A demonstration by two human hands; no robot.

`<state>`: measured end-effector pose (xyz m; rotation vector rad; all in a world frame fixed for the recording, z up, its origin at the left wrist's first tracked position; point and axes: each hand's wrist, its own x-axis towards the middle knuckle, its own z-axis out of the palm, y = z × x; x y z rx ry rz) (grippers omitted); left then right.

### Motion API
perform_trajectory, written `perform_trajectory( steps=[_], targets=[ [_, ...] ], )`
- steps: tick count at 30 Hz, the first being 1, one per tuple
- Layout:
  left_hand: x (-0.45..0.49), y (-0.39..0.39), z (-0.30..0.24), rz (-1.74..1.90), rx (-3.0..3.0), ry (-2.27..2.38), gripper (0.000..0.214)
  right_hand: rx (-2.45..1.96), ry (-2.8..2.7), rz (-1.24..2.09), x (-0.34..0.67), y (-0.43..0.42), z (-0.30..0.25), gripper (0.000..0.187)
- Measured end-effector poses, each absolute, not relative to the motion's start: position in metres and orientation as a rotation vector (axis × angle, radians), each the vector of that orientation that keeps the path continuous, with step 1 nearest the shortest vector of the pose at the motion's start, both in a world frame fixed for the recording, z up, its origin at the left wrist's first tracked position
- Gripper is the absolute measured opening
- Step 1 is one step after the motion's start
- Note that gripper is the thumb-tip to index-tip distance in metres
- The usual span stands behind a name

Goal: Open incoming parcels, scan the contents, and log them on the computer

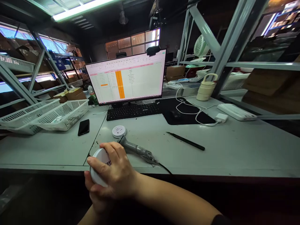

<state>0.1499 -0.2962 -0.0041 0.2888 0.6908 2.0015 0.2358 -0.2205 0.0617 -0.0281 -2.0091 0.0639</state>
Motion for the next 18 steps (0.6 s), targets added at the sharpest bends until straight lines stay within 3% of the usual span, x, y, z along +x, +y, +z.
perform_trajectory(
  steps=[4,10,15,18],
  targets=[
    [0.154,-0.297,0.008,2.091,0.105,0.762,0.045,0.007,-2.006,0.051,0.231,-0.223,0.067,0.055],
    [0.159,-0.296,0.042,2.034,0.063,0.8,0.06,0.096,-2.067,-0.107,0.23,-0.205,0.066,0.059],
    [0.146,-0.296,0.059,1.686,0.185,0.732,0.055,0.416,-2.346,-0.241,0.244,-0.179,0.071,0.048],
    [0.138,-0.3,0.048,1.789,0.291,0.773,0.056,0.267,-2.509,-0.074,0.254,-0.187,0.087,0.069]
  ],
)
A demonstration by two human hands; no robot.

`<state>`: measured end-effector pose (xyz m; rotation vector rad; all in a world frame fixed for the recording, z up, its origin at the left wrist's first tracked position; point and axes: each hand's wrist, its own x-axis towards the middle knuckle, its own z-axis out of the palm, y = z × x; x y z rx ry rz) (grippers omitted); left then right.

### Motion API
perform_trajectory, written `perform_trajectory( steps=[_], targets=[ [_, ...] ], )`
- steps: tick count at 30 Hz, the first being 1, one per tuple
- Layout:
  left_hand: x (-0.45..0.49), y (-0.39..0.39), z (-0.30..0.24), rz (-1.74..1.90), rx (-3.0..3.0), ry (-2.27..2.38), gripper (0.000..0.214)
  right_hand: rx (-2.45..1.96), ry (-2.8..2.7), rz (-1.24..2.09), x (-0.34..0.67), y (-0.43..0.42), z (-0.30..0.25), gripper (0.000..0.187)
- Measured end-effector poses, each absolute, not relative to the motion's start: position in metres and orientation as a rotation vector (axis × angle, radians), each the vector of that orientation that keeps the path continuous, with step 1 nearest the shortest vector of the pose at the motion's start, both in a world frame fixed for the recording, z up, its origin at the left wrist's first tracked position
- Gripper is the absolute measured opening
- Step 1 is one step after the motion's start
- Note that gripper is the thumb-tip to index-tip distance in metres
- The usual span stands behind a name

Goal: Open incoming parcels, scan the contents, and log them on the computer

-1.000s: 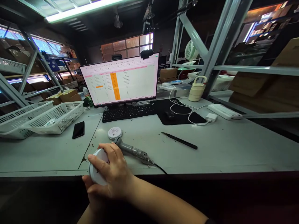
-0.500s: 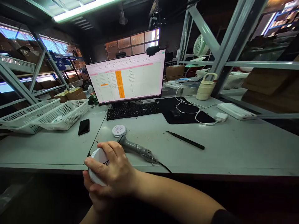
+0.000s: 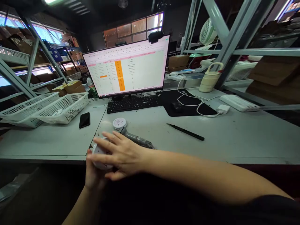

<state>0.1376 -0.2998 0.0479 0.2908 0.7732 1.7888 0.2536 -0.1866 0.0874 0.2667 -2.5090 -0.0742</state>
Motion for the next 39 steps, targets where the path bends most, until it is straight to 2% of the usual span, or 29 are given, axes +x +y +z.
perform_trajectory(
  steps=[2,3,5,7,9,11,14,16,21,25,32,37,39],
  targets=[
    [0.136,-0.3,0.04,1.912,0.342,0.774,0.059,-0.044,-2.573,0.124,0.257,-0.197,0.1,0.088],
    [0.137,-0.298,0.037,1.936,0.338,0.775,0.058,-0.165,-2.606,0.191,0.257,-0.202,0.106,0.092],
    [0.139,-0.295,0.035,1.894,0.29,0.77,0.056,-0.212,-2.695,0.168,0.258,-0.207,0.113,0.084],
    [0.141,-0.292,0.036,1.792,0.221,0.748,0.056,-0.028,-2.788,-0.017,0.259,-0.206,0.116,0.066],
    [0.143,-0.29,0.036,1.707,0.182,0.706,0.055,0.173,-2.828,-0.159,0.261,-0.204,0.115,0.062],
    [0.146,-0.29,0.035,1.714,0.184,0.687,0.055,0.1,-2.836,-0.088,0.263,-0.202,0.113,0.075],
    [0.151,-0.292,0.031,1.804,0.221,0.711,0.055,-0.281,-2.857,0.142,0.265,-0.203,0.112,0.097],
    [0.153,-0.293,0.032,1.8,0.215,0.721,0.054,-0.332,-2.892,0.095,0.266,-0.206,0.112,0.092],
    [0.146,-0.292,0.046,1.573,0.175,0.667,0.052,0.1,-2.819,-0.341,0.269,-0.21,0.109,0.06],
    [0.138,-0.295,0.057,1.398,0.187,0.726,0.053,0.181,-2.746,-0.484,0.275,-0.209,0.107,0.04],
    [0.138,-0.301,0.056,1.431,0.294,0.828,0.052,0.251,-2.684,-0.356,0.288,-0.209,0.113,0.041],
    [0.13,-0.298,0.052,1.296,0.182,0.695,0.066,0.475,-2.633,-0.45,0.296,-0.205,0.112,0.029],
    [0.122,-0.298,0.049,1.24,0.134,0.641,0.068,0.442,-2.636,-0.418,0.302,-0.197,0.115,0.032]
  ],
)
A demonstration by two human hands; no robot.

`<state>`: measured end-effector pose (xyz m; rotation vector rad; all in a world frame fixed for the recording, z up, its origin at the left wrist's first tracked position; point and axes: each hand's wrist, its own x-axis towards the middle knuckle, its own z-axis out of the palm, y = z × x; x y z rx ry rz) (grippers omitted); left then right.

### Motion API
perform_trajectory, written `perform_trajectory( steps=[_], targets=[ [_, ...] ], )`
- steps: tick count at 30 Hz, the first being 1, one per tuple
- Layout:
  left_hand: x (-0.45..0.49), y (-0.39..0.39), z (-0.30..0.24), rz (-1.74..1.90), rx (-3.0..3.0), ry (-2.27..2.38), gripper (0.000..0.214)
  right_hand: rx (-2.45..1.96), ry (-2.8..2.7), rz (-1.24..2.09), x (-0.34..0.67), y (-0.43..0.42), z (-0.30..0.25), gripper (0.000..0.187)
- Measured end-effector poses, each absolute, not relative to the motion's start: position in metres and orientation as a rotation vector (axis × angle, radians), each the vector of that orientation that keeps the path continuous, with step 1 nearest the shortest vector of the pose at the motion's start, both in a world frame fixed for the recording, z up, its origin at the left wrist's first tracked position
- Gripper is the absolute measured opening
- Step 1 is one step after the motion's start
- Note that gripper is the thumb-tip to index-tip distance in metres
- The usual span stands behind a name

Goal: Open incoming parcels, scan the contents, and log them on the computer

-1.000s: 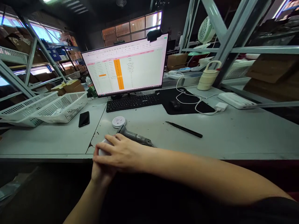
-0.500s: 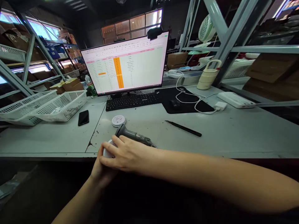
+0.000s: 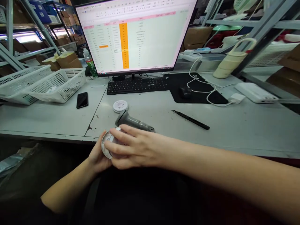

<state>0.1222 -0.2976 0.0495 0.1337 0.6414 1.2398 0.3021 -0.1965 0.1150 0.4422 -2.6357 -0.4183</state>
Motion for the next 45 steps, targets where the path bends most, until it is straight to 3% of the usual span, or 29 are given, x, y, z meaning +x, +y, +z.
perform_trajectory(
  steps=[6,12,17,21,24,29,39,45],
  targets=[
    [0.108,-0.303,0.044,1.228,0.258,0.564,0.068,-0.255,-2.425,-0.093,0.335,-0.127,0.109,0.035],
    [0.113,-0.304,0.043,1.281,0.244,0.521,0.067,-0.786,-2.193,-0.001,0.367,-0.056,0.024,0.05],
    [0.112,-0.304,0.042,1.332,0.14,0.566,0.068,-0.704,-2.29,-0.139,0.38,-0.038,-0.004,0.054],
    [0.12,-0.301,0.041,1.431,0.102,0.649,0.064,-0.665,-2.306,-0.035,0.36,-0.093,0.041,0.038],
    [0.134,-0.297,0.038,1.546,0.13,0.69,0.057,-0.399,-2.396,0.073,0.331,-0.159,0.077,0.02],
    [0.15,-0.295,0.033,1.612,0.282,0.683,0.054,-0.089,-2.555,0.119,0.291,-0.214,0.094,0.022],
    [0.152,-0.299,0.032,1.536,0.222,0.685,0.051,-0.073,-2.387,0.551,0.287,-0.207,0.073,0.014],
    [0.144,-0.297,0.043,1.503,-0.046,0.658,0.059,-0.365,-1.873,1.119,0.302,-0.212,0.061,0.006]
  ],
)
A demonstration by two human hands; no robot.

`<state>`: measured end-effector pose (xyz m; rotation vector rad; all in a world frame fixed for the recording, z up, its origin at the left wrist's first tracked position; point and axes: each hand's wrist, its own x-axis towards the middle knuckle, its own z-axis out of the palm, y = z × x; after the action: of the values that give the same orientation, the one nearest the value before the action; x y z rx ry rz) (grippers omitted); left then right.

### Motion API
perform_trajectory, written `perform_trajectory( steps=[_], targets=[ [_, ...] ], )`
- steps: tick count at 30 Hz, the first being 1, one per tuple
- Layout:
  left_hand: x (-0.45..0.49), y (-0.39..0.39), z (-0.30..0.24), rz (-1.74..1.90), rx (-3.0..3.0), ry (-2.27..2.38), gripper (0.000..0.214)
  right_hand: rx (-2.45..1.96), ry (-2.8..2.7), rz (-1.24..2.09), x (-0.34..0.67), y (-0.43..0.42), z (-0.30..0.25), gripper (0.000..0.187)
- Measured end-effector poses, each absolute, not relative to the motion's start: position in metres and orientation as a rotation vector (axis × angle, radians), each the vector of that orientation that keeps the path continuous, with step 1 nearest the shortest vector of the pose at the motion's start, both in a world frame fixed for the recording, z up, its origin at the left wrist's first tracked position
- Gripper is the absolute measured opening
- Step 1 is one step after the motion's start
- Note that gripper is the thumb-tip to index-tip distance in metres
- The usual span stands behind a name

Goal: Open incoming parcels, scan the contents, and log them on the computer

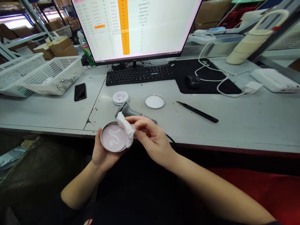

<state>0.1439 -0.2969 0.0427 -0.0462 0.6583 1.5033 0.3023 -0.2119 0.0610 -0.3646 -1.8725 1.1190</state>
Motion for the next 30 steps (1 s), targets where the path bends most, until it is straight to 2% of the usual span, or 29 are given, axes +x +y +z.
perform_trajectory(
  steps=[4,10,14,20,22,27,30],
  targets=[
    [0.143,-0.299,0.037,1.462,-0.003,0.601,0.064,-0.408,-1.696,1.305,0.303,-0.212,0.051,0.006],
    [0.147,-0.302,0.026,1.543,0.123,0.559,0.054,-0.419,-1.685,1.311,0.304,-0.211,0.049,0.006],
    [0.151,-0.302,0.022,1.587,0.198,0.604,0.07,-0.381,-1.866,1.112,0.304,-0.211,0.051,0.006],
    [0.155,-0.305,0.013,1.649,0.225,0.684,0.072,-0.147,-2.322,0.437,0.299,-0.218,0.063,0.011],
    [0.154,-0.306,0.012,1.662,0.225,0.684,0.069,-0.13,-2.34,0.403,0.299,-0.219,0.066,0.011],
    [0.149,-0.304,0.021,1.591,0.156,0.62,0.054,-0.114,-2.243,0.669,0.302,-0.213,0.065,0.022],
    [0.15,-0.301,0.026,1.572,0.142,0.624,0.053,-0.125,-2.329,0.564,0.301,-0.209,0.064,0.017]
  ],
)
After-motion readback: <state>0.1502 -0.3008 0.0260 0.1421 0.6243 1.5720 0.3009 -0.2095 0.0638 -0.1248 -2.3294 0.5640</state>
